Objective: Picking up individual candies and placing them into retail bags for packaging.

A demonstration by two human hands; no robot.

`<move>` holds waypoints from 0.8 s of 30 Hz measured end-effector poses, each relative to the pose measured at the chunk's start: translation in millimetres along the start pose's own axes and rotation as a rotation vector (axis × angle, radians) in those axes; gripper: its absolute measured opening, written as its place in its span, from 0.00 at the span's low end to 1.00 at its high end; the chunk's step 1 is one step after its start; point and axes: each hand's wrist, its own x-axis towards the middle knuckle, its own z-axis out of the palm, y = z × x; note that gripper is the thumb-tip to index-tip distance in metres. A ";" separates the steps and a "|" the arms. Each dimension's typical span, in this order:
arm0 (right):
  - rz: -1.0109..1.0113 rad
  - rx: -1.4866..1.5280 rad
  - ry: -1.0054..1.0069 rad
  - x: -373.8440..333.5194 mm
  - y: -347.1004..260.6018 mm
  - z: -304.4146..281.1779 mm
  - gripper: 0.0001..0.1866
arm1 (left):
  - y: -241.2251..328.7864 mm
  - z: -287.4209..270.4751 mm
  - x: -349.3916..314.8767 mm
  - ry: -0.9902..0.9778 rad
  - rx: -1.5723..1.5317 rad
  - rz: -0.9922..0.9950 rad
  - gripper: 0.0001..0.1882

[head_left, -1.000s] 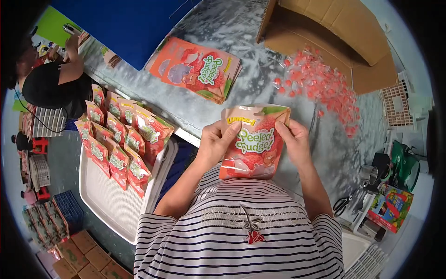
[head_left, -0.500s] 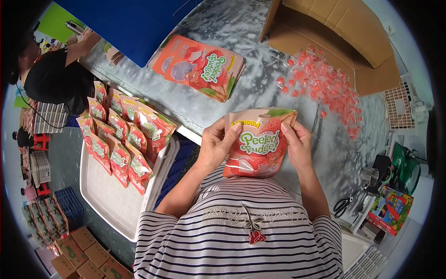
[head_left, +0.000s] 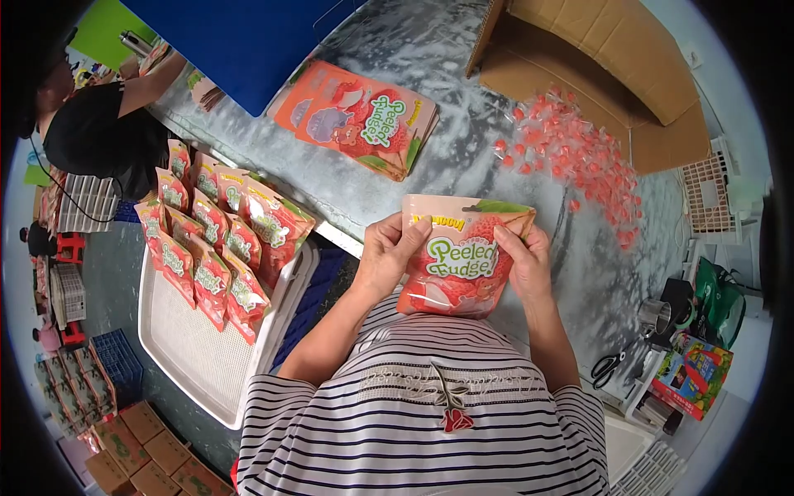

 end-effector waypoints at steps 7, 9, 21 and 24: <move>0.086 -0.154 -0.266 1.6 -11.2 -1.3 0.11 | 10.6 11.2 -0.2 -0.148 0.043 -0.008 0.13; 0.125 -0.139 -0.260 2.1 -22.6 4.5 0.09 | 12.2 13.8 -0.4 -0.155 0.060 0.011 0.13; -0.007 -0.412 -0.260 5.0 -32.2 3.8 0.08 | 17.8 7.8 -0.4 -0.211 0.079 0.091 0.14; -0.130 -0.720 -0.230 7.1 -41.8 0.9 0.15 | 23.1 -4.8 1.2 -0.255 0.277 -0.042 0.14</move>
